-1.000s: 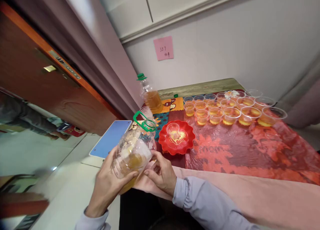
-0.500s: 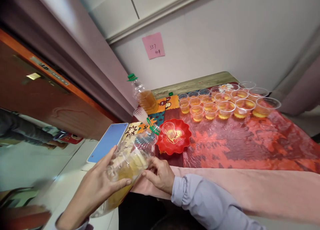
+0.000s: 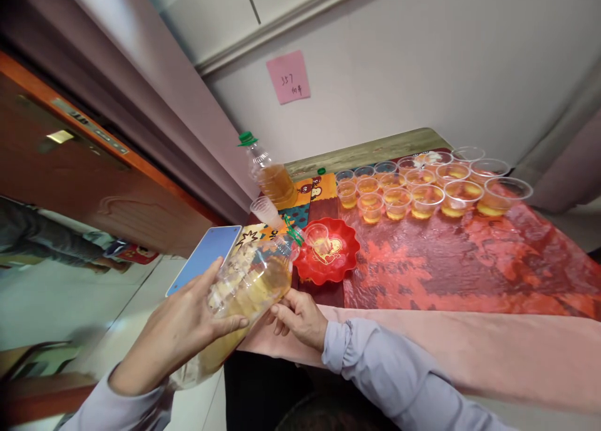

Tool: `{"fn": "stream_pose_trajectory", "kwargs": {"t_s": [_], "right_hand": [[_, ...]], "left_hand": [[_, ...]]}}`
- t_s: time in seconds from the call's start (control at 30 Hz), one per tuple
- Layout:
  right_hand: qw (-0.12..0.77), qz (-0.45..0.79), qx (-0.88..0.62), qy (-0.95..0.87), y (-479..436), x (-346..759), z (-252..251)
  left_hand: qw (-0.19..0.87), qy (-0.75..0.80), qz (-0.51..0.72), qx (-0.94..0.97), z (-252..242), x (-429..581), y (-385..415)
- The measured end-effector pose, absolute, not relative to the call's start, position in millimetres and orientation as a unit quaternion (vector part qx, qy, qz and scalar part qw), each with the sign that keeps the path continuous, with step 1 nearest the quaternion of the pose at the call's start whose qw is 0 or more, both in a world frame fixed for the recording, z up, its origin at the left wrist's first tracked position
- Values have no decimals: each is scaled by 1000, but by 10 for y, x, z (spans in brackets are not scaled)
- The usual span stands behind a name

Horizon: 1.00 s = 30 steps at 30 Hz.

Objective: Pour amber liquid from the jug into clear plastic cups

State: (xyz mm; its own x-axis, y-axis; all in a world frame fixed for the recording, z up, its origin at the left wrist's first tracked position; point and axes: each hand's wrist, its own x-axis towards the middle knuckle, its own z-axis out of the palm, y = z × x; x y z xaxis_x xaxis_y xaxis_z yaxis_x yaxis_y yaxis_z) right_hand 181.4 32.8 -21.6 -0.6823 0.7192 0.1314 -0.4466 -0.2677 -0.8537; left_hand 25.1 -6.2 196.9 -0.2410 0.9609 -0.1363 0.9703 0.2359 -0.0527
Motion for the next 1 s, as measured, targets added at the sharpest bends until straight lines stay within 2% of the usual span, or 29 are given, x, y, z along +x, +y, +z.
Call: {"fn": "stream_pose_trajectory", "kwargs": {"t_s": [1.0], "right_hand": [[338, 861, -62, -376, 395, 1860, -80]], "left_hand": [[13, 775, -140, 616, 2206, 372, 149]]}}
